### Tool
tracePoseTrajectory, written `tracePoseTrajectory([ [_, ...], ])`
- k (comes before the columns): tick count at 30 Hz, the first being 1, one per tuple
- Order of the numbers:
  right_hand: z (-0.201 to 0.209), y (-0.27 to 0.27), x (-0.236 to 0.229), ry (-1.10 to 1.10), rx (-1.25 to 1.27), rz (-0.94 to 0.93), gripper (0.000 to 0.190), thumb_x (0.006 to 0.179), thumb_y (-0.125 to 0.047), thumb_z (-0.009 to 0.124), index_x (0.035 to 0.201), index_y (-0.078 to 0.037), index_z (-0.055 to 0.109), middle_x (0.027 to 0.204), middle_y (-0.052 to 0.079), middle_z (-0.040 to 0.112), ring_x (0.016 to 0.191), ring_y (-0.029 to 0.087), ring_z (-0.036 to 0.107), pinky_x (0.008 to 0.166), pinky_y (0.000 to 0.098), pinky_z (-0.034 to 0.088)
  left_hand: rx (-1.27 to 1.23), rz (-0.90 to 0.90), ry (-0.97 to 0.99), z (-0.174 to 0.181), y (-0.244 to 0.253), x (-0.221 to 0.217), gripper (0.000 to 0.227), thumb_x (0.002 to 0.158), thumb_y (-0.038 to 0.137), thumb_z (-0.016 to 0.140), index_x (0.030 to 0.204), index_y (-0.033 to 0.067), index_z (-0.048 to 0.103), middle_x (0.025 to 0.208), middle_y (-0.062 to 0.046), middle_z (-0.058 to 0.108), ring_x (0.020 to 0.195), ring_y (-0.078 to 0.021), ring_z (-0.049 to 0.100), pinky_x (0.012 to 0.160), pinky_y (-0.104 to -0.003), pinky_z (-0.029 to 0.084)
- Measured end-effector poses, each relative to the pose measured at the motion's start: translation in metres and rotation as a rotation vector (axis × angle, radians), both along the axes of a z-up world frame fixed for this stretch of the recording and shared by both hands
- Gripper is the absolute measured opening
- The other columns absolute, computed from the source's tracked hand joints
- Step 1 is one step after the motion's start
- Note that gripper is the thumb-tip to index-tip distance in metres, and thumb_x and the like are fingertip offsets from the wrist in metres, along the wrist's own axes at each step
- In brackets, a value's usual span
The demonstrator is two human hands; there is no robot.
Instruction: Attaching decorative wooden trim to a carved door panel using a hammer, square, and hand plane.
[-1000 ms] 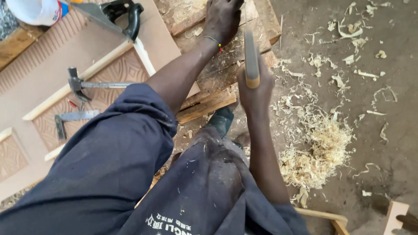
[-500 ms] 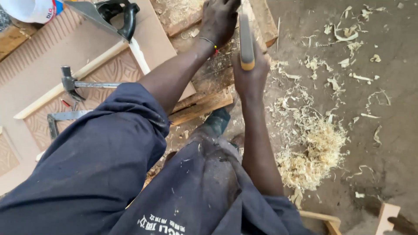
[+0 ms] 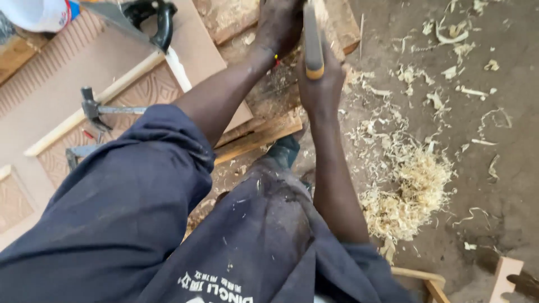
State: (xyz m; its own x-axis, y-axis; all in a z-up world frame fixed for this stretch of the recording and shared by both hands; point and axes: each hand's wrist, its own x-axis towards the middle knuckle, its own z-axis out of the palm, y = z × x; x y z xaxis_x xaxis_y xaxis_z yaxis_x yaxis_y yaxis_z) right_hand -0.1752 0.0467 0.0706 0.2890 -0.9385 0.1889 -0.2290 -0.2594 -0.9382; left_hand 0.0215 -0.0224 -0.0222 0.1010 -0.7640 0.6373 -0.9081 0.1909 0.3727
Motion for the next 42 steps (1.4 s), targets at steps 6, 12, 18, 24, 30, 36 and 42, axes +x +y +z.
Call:
tracePoseTrajectory([
  [6,0.012,0.125,-0.105,0.300,0.430,-0.014,0.067,0.085,-0.016,0.061,0.151,-0.012,0.056,0.079,0.004,0.061,0.062,0.016,0.047,0.055,0.0366,0.040,0.320,0.124,-0.067,0.021,0.007,-0.005,0.022,0.081,0.013,0.059,0.102,0.0104,0.064,0.093,-0.018,0.066,0.082,-0.0422,0.061,0.074,-0.049,0.042],
  [12,-0.013,0.045,-0.038,0.388,0.397,-0.028,0.056,0.086,-0.025,0.070,0.139,-0.011,0.065,0.092,0.008,0.076,0.071,0.019,0.070,0.058,0.0344,0.055,0.297,0.121,-0.062,0.020,0.006,-0.003,0.034,0.080,0.001,0.061,0.112,0.0041,0.069,0.114,-0.018,0.064,0.097,-0.0392,0.057,0.081,-0.050,0.048],
  [18,0.000,0.050,-0.048,0.027,0.138,0.028,0.055,0.092,-0.014,0.067,0.145,-0.006,0.058,0.081,0.000,0.062,0.065,0.010,0.050,0.057,0.0312,0.043,0.120,0.075,-0.038,0.001,0.002,-0.004,0.014,0.068,0.002,0.060,0.080,0.0086,0.056,0.077,-0.018,0.062,0.072,-0.0426,0.055,0.063,-0.051,0.039],
  [24,0.004,0.143,-0.125,0.354,0.515,-0.083,0.069,0.080,-0.015,0.069,0.148,-0.024,0.058,0.100,-0.001,0.080,0.054,0.008,0.054,0.058,0.0256,0.052,0.300,0.081,-0.046,0.034,0.011,-0.012,0.016,0.082,0.013,0.053,0.095,0.0059,0.060,0.102,-0.020,0.060,0.089,-0.0387,0.053,0.072,-0.050,0.043],
  [30,-0.027,0.017,-0.026,0.194,0.122,0.050,0.053,0.092,-0.018,0.068,0.144,-0.012,0.060,0.074,0.001,0.063,0.060,0.014,0.059,0.053,0.0337,0.048,0.316,0.116,-0.081,-0.002,0.012,-0.005,0.051,0.072,-0.010,0.051,0.117,0.0084,0.065,0.090,-0.014,0.068,0.079,-0.0301,0.059,0.074,-0.039,0.043],
  [36,-0.009,0.067,-0.068,0.150,0.233,0.034,0.063,0.090,-0.013,0.066,0.151,-0.012,0.052,0.081,0.004,0.072,0.060,0.011,0.059,0.051,0.0294,0.050,0.231,0.133,-0.097,0.010,0.010,-0.010,0.017,0.073,0.007,0.063,0.089,0.0111,0.060,0.085,-0.017,0.065,0.080,-0.0386,0.056,0.070,-0.047,0.041],
  [42,-0.005,0.139,-0.130,0.325,0.545,-0.097,0.067,0.079,-0.016,0.075,0.144,-0.021,0.061,0.106,0.001,0.080,0.060,0.007,0.070,0.063,0.0208,0.058,0.389,0.104,-0.004,0.026,0.014,-0.016,0.017,0.093,0.005,0.050,0.099,0.0032,0.066,0.109,-0.015,0.062,0.097,-0.0298,0.053,0.085,-0.044,0.043],
])
